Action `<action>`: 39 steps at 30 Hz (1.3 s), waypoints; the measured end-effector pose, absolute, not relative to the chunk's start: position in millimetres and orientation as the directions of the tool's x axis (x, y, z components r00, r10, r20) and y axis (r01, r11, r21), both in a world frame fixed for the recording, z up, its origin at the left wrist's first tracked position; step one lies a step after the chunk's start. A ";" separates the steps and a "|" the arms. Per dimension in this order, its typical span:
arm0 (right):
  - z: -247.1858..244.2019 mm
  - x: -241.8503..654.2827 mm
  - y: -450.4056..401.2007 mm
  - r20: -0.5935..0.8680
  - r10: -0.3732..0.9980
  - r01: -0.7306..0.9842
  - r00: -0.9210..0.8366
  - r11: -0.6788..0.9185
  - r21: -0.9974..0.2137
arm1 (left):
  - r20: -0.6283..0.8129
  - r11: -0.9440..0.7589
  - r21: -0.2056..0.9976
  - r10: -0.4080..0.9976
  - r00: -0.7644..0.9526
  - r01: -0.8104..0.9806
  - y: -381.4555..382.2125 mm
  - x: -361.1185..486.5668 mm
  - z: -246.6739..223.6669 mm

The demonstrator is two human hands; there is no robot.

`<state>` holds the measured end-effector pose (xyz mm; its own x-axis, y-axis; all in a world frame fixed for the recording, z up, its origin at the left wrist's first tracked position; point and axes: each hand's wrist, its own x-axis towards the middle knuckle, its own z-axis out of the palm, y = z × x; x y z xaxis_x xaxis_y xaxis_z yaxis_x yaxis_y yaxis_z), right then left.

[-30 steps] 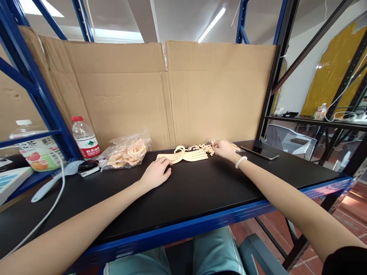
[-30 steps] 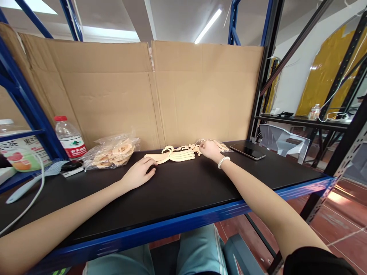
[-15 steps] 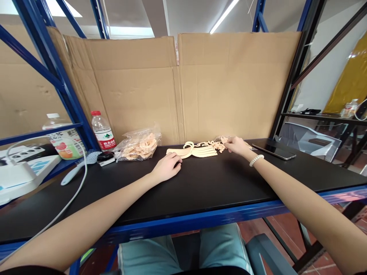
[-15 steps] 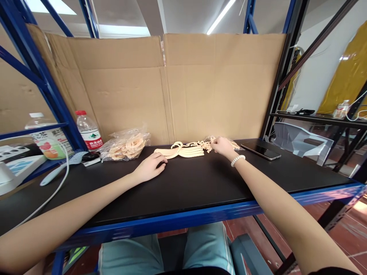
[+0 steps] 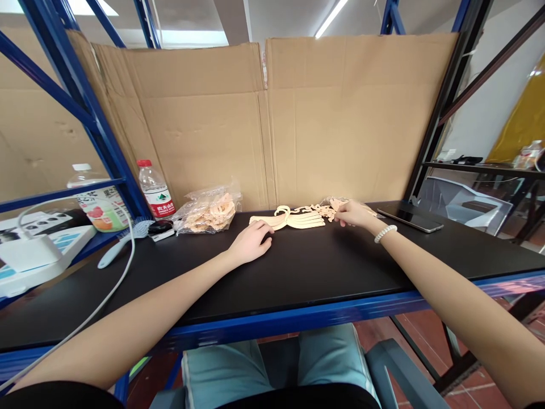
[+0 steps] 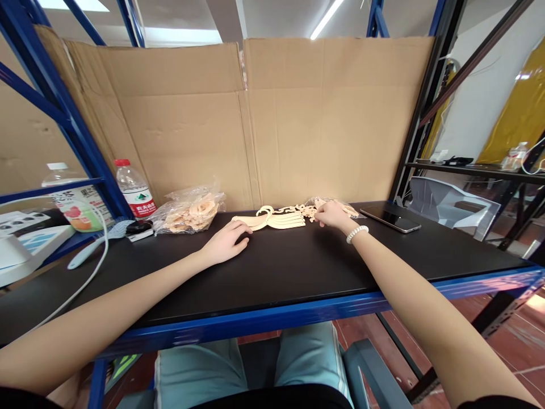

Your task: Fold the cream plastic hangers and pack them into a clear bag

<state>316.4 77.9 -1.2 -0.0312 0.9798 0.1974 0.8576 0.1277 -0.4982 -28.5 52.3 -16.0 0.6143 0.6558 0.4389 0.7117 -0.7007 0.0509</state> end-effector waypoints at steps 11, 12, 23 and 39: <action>4.8 323.8 77.9 0.269 0.960 0.916 -0.080 0.177 -0.359 | 0.410 -0.641 0.046 0.711 0.571 0.766 53.7 -27.2 -16.8; 4.1 324.0 78.4 0.274 0.959 0.921 -0.076 0.173 -0.349 | 0.406 -0.641 0.045 0.712 0.572 0.766 53.5 -27.1 -16.6; -4.6 311.5 77.6 0.326 0.931 0.949 -0.164 0.239 -0.207 | 0.384 -0.589 0.021 0.751 0.537 0.808 52.1 -25.8 -14.6; 1.1 305.7 71.1 0.193 0.945 0.928 -0.264 0.303 -0.216 | 0.348 -0.654 0.072 0.724 0.596 0.753 59.9 -28.8 -17.2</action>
<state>305.7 71.1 1.1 -0.2639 0.9450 0.1933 0.9282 0.3033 -0.2156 -28.8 59.9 -17.2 0.5961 0.7238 0.3476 0.7527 -0.6544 0.0721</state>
